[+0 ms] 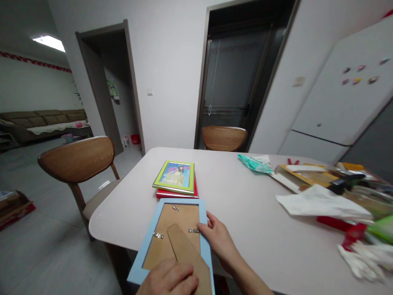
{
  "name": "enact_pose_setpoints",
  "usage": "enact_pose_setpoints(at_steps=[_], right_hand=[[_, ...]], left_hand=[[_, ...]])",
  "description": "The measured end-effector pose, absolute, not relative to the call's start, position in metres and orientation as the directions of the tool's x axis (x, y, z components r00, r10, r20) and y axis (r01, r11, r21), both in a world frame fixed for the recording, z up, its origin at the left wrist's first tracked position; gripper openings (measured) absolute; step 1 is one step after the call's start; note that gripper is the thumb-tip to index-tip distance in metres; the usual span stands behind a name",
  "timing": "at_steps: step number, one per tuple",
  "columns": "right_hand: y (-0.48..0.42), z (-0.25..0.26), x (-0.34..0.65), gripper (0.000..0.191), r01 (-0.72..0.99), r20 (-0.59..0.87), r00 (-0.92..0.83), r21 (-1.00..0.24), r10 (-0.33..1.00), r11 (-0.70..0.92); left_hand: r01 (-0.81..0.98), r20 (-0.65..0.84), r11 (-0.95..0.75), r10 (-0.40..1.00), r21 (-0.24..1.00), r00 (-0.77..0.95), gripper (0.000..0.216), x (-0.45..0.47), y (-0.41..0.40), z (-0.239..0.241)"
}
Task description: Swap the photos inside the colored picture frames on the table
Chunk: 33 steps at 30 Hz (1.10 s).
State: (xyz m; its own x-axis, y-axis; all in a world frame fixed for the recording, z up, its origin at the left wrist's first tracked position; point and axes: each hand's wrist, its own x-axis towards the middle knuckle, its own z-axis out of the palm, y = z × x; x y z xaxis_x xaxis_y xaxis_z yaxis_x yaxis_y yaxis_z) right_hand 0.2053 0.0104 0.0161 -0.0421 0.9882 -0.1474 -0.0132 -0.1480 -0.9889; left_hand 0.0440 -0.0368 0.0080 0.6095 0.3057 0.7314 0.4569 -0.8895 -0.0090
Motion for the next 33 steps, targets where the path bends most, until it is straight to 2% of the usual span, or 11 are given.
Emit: enact_pose_setpoints(at_steps=[2,4,7,9,12,15,18,21,27,33], right_hand=[[0.022,0.006,0.208,0.046,0.277,-0.052,0.047,-0.959,0.998,-0.063],[0.031,-0.002,0.209,0.044,0.525,0.058,0.094,-0.851,0.994,-0.001],[0.036,-0.008,0.211,0.044,0.726,0.151,0.073,-0.686,0.986,0.051],[0.035,-0.01,0.212,0.044,0.804,0.182,0.051,-0.59,0.982,0.067],[0.031,-0.01,0.214,0.041,0.854,0.207,-0.008,-0.507,0.978,0.114],[0.027,-0.01,0.214,0.04,0.848,0.227,-0.077,-0.497,0.971,0.183],[0.027,-0.011,0.21,0.035,0.85,0.23,-0.088,-0.49,0.969,0.193],[0.029,-0.013,0.206,0.028,0.861,0.235,-0.059,-0.479,0.97,0.168],[0.031,-0.013,0.205,0.025,0.872,0.237,-0.058,-0.462,0.97,0.165],[0.041,0.0,0.189,0.027,0.878,0.344,-0.157,-0.381,0.926,0.29]], left_hand=[[0.476,0.692,-0.879,0.324,-0.032,0.645,0.02,0.048,-0.032,-0.002],[0.485,0.643,-0.873,0.343,-0.051,0.685,0.018,0.052,-0.029,-0.011],[0.488,0.563,-0.873,0.395,-0.017,0.726,0.005,0.054,-0.027,-0.02],[0.472,0.506,-0.877,0.449,0.092,0.736,0.015,0.05,-0.026,-0.019],[0.52,0.431,-0.778,0.629,0.353,0.647,0.031,0.03,-0.02,-0.008],[0.658,0.356,-0.489,0.871,0.572,0.337,0.038,0.004,-0.004,0.0],[0.66,0.215,-0.256,0.966,0.707,0.144,0.05,-0.014,0.012,-0.001],[0.632,0.159,-0.222,0.975,0.742,0.156,0.054,-0.02,0.018,-0.007],[0.59,0.161,-0.212,0.977,0.779,0.139,0.052,-0.019,0.016,-0.01],[0.593,0.158,-0.213,0.977,0.776,0.144,0.053,-0.018,0.016,-0.01]])
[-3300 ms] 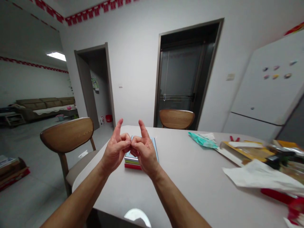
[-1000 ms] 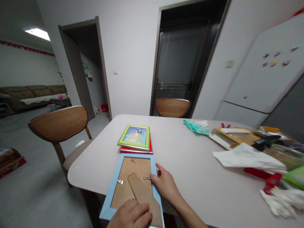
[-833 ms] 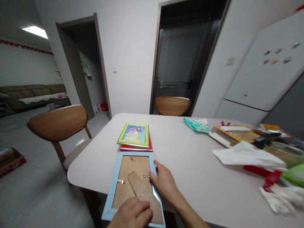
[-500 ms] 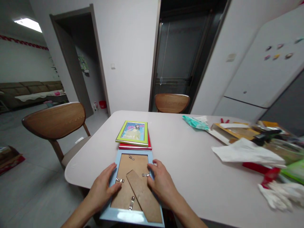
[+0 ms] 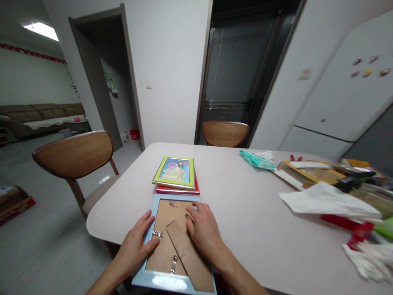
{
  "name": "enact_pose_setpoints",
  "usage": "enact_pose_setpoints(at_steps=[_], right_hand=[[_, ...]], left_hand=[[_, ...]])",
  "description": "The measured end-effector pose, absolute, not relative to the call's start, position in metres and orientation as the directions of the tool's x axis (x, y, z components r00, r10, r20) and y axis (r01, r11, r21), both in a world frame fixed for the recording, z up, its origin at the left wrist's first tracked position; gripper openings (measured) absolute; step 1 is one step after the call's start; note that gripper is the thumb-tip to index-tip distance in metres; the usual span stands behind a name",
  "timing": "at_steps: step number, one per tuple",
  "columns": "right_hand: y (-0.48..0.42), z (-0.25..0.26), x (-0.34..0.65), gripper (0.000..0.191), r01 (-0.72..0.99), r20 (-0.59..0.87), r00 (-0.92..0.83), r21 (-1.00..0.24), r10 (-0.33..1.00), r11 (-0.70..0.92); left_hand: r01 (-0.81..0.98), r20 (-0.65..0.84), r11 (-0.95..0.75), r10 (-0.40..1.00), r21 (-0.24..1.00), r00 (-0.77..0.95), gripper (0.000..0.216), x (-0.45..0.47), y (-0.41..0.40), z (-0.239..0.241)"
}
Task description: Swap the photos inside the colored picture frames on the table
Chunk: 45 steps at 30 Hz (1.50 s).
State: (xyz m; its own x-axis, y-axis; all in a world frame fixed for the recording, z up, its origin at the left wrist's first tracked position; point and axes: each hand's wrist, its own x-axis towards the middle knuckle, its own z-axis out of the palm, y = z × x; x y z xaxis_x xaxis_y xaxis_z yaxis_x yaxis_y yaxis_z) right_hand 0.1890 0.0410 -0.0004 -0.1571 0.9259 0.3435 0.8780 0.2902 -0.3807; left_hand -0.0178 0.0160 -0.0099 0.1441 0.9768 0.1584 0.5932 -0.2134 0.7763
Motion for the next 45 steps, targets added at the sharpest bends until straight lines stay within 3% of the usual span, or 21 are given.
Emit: enact_pose_setpoints(at_steps=[4,12,16,19,22,28,36,39,45], right_hand=[[0.062,0.005,0.162,0.026,0.854,0.287,-0.262,-0.376,0.921,0.36],[0.082,-0.006,0.148,0.024,0.889,0.266,-0.247,-0.32,0.932,0.327],[0.066,0.0,0.146,0.027,0.854,0.301,-0.247,-0.381,0.921,0.354],[0.046,0.006,0.139,0.021,0.774,0.269,-0.364,-0.445,0.892,0.45],[0.032,0.008,0.13,0.012,0.763,0.235,-0.418,-0.434,0.878,0.479],[0.036,0.004,0.121,0.012,0.803,0.261,-0.357,-0.406,0.897,0.437],[0.016,0.025,0.167,0.024,0.594,0.13,-0.563,-0.623,0.816,0.509],[0.002,0.03,0.18,0.022,0.594,0.057,-0.618,-0.62,0.784,0.513],[-0.004,0.022,0.171,0.01,0.616,0.127,-0.593,-0.565,0.795,0.549]], left_hand=[[0.575,0.177,-0.215,0.977,0.79,0.122,0.05,-0.017,0.015,-0.011],[0.547,0.195,-0.222,0.975,0.807,0.109,0.048,-0.017,0.015,-0.014],[0.577,0.229,-0.258,0.965,0.775,0.125,0.048,-0.017,0.015,-0.017],[0.609,0.25,-0.291,0.956,0.738,0.153,0.048,-0.018,0.015,-0.02],[0.629,0.267,-0.304,0.951,0.715,0.156,0.047,-0.017,0.014,-0.02],[0.651,0.268,-0.307,0.95,0.694,0.162,0.048,-0.016,0.015,-0.02],[0.698,0.26,-0.302,0.951,0.649,0.17,0.049,-0.017,0.016,-0.023],[0.72,0.26,-0.3,0.95,0.626,0.17,0.049,-0.016,0.015,-0.022],[0.729,0.255,-0.304,0.95,0.613,0.181,0.047,-0.015,0.016,-0.022]])
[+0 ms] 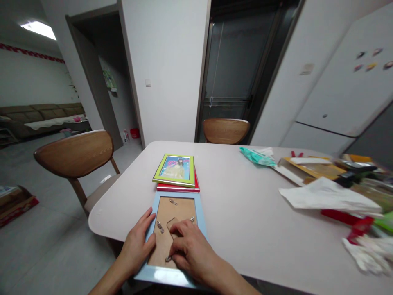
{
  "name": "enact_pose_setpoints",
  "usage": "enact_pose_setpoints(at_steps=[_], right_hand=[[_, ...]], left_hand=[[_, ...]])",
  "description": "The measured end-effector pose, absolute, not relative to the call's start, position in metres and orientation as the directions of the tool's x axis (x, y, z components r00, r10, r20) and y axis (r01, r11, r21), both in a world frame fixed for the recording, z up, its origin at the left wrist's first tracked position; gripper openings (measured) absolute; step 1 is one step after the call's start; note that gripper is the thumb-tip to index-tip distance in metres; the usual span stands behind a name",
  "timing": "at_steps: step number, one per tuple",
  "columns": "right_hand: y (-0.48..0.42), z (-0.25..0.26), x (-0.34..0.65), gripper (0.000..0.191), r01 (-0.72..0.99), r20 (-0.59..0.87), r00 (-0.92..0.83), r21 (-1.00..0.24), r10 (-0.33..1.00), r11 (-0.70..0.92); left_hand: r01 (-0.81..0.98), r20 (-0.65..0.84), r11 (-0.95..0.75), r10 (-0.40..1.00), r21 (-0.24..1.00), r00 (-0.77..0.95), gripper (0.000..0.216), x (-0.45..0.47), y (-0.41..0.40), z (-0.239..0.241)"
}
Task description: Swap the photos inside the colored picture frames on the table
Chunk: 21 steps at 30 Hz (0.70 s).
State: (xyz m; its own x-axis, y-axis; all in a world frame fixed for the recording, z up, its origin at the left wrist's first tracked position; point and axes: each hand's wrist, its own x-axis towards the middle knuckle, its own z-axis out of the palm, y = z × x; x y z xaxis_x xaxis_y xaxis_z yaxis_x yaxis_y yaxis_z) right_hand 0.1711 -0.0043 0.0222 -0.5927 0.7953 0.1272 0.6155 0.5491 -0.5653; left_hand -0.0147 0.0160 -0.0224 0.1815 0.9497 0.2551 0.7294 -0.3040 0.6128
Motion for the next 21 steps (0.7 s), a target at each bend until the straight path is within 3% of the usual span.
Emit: enact_pose_setpoints(at_steps=[4,10,21], right_hand=[[-0.004,0.02,0.171,0.013,0.611,0.155,-0.563,-0.583,0.812,0.535],[0.003,0.016,0.179,0.035,0.8,0.165,-0.263,-0.514,0.951,0.31],[0.005,0.019,0.181,0.045,0.78,0.111,-0.254,-0.563,0.961,0.272]], left_hand=[[0.698,0.272,-0.303,0.949,0.649,0.159,0.048,-0.016,0.015,-0.024],[0.68,0.261,-0.281,0.956,0.677,0.136,0.048,-0.011,0.014,-0.022],[0.637,0.251,-0.266,0.961,0.724,0.116,0.047,-0.003,0.012,-0.022]])
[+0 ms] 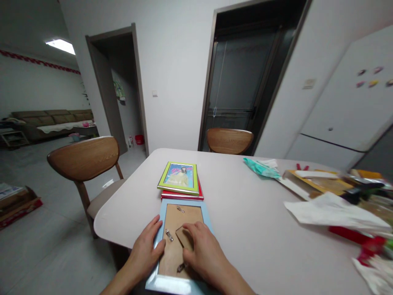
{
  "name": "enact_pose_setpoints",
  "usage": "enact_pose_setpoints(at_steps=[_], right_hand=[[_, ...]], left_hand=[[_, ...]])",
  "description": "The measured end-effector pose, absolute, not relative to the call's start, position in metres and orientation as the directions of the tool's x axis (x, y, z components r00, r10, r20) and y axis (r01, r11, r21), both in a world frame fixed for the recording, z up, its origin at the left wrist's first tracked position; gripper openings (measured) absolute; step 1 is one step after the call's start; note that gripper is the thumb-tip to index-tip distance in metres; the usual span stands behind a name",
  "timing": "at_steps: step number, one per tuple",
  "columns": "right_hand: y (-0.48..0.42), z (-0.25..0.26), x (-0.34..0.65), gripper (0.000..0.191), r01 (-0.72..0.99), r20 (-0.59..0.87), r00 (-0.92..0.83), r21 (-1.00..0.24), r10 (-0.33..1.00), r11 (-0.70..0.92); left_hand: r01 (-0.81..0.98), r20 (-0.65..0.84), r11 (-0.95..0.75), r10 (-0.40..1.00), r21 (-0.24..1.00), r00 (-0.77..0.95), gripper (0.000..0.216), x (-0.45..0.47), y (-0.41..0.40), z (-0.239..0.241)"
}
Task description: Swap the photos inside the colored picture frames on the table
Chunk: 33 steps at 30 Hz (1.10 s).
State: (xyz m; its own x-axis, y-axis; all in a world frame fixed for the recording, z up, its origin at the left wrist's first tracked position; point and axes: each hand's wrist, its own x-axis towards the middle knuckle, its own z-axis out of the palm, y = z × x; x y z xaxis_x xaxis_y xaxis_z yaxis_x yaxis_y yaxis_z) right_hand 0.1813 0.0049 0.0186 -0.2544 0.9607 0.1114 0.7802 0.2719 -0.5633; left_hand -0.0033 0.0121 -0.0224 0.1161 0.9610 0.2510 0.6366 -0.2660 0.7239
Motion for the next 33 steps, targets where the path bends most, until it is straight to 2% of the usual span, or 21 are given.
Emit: enact_pose_setpoints(at_steps=[3,5,7,9,11,15,18,20,26,27,29,31,33], right_hand=[[0.008,0.031,0.182,0.043,0.774,0.151,-0.23,-0.57,0.961,0.275],[0.009,0.041,0.176,0.041,0.761,0.195,-0.229,-0.575,0.954,0.3],[0.009,0.05,0.166,0.039,0.725,0.238,-0.245,-0.599,0.94,0.34],[0.01,0.054,0.159,0.035,0.674,0.266,-0.265,-0.636,0.927,0.375],[0.014,0.051,0.161,0.033,0.653,0.289,-0.257,-0.651,0.922,0.387],[0.025,0.028,0.192,0.038,0.795,0.25,-0.114,-0.557,0.961,0.24],[0.029,0.009,0.215,0.045,0.902,0.163,-0.008,-0.425,0.987,0.077],[0.03,0.001,0.222,0.049,0.926,0.128,0.026,-0.378,0.991,0.024],[0.034,0.001,0.229,0.05,0.891,0.062,0.075,-0.452,0.995,-0.039],[0.034,0.004,0.231,0.051,0.866,0.046,0.116,-0.494,0.992,-0.079],[0.033,0.01,0.232,0.052,0.726,-0.024,0.174,-0.672,0.984,-0.144],[0.029,0.019,0.23,0.054,0.433,-0.164,0.132,-0.878,0.978,-0.205],[0.022,0.031,0.224,0.058,0.114,-0.266,0.019,-0.957,0.964,-0.266]], left_hand=[[0.52,0.245,-0.235,0.968,0.821,0.051,0.042,0.001,0.011,-0.006],[0.334,0.199,-0.196,0.98,0.922,0.027,0.039,0.002,0.012,0.008],[0.095,0.091,-0.093,0.996,0.991,0.026,0.04,-0.001,0.015,0.019],[-0.085,-0.013,0.013,1.0,0.996,0.001,0.042,-0.013,0.02,0.024],[-0.148,-0.065,0.054,0.996,0.988,-0.066,0.045,-0.033,0.024,0.023],[-0.075,-0.113,0.101,0.979,0.992,-0.169,0.048,-0.081,0.027,0.008],[0.116,-0.073,0.103,0.968,0.988,-0.239,0.045,-0.104,0.026,-0.004],[0.256,-0.027,0.097,0.964,0.962,-0.263,0.042,-0.113,0.027,-0.009],[0.511,0.157,0.021,0.94,0.859,-0.301,0.036,-0.115,0.034,-0.004],[0.557,0.204,-0.011,0.936,0.83,-0.287,0.036,-0.11,0.032,-0.001],[0.634,0.281,-0.098,0.94,0.767,-0.195,0.035,-0.092,0.024,0.005],[0.626,0.281,-0.193,0.959,0.756,-0.043,0.036,-0.063,0.012,0.013],[0.568,0.271,-0.267,0.959,0.778,0.08,0.037,-0.028,-0.001,0.021]])
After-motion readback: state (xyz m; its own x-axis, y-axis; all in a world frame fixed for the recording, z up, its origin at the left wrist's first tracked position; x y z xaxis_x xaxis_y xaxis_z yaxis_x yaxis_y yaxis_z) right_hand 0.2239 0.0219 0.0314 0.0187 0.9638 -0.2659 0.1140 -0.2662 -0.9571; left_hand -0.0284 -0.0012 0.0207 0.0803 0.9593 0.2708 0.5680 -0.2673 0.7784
